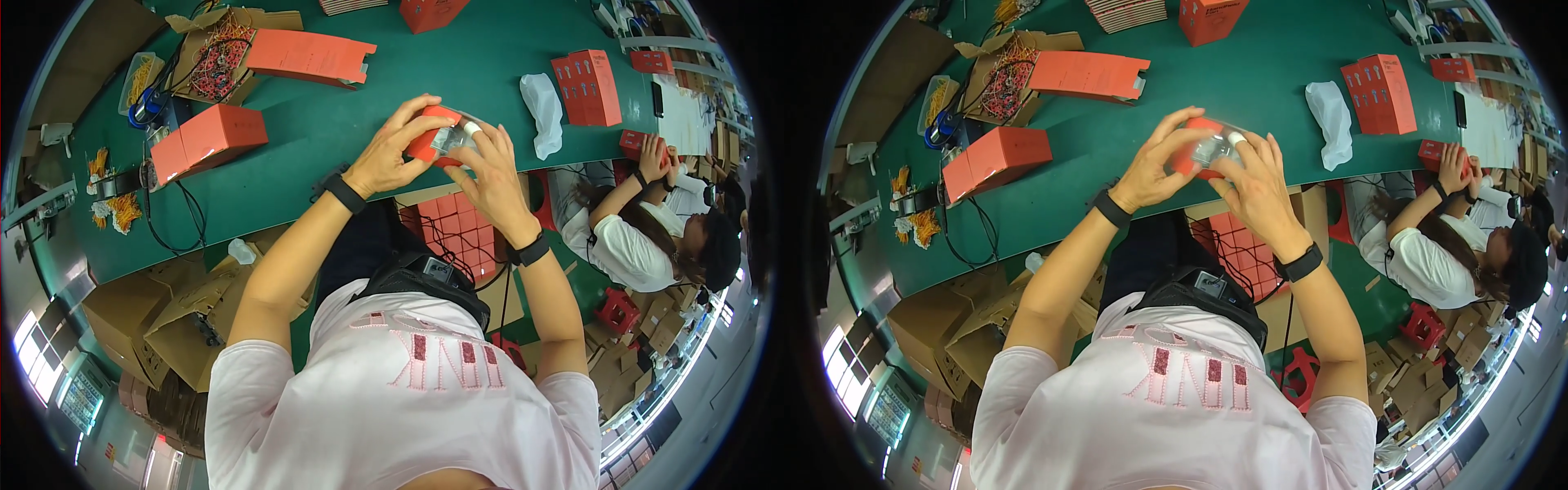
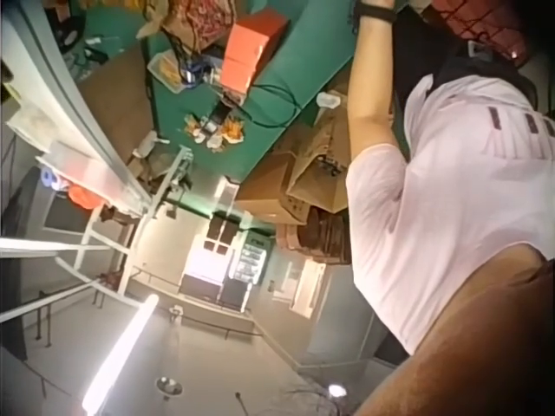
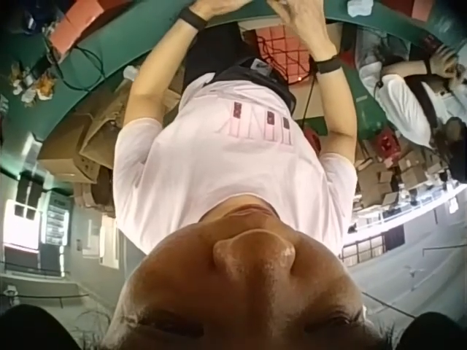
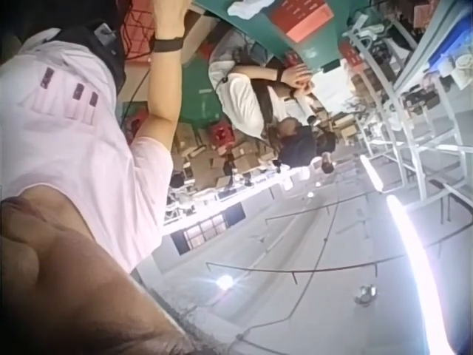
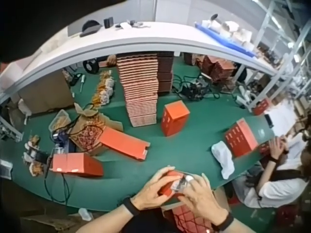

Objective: Packing handheld electronic devices into protective bags and product boxes.

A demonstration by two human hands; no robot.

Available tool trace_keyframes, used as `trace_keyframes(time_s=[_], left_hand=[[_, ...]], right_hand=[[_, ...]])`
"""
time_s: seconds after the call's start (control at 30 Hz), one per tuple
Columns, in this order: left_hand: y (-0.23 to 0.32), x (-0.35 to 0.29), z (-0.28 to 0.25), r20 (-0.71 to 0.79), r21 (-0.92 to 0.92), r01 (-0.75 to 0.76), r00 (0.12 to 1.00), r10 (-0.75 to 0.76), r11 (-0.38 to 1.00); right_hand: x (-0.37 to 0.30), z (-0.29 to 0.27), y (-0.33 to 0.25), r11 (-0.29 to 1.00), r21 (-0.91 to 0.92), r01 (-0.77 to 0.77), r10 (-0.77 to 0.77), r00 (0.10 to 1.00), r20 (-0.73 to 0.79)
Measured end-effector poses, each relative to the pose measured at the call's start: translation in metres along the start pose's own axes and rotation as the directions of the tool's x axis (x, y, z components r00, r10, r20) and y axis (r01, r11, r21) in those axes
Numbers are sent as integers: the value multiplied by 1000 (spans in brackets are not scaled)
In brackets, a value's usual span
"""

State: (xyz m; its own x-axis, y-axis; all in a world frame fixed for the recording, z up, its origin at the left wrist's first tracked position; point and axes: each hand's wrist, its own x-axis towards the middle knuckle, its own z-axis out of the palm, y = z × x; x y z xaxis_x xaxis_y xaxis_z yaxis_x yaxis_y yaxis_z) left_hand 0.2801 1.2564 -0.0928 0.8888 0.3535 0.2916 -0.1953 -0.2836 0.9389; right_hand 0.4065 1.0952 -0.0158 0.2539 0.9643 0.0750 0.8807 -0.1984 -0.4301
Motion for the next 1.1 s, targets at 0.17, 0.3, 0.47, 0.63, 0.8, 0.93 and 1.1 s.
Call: trace_keyframes(time_s=[0.17,0.3,0.47,0.63,0.8,0.93,1.1], left_hand=[[2,17,-22,197,211,-78,980,35,974],[-12,20,-19,188,263,-143,978,95,954],[-3,13,4,-28,248,-32,999,40,968],[-19,-6,8,8,403,-116,992,124,908],[-2,-19,11,66,487,-122,993,102,865],[-3,-20,31,-42,521,-56,995,91,852],[0,-26,37,-184,427,60,983,22,902]], right_hand=[[-14,12,9,970,-175,168,-188,977,-104],[-32,21,21,939,-234,252,-289,947,-138],[-20,34,32,999,39,27,-13,945,-326],[-2,49,5,970,59,-236,228,796,-561],[-18,58,4,960,261,-97,192,909,-370],[-3,51,2,904,357,-236,359,873,-332],[-5,42,1,947,295,-123,215,929,-302]])
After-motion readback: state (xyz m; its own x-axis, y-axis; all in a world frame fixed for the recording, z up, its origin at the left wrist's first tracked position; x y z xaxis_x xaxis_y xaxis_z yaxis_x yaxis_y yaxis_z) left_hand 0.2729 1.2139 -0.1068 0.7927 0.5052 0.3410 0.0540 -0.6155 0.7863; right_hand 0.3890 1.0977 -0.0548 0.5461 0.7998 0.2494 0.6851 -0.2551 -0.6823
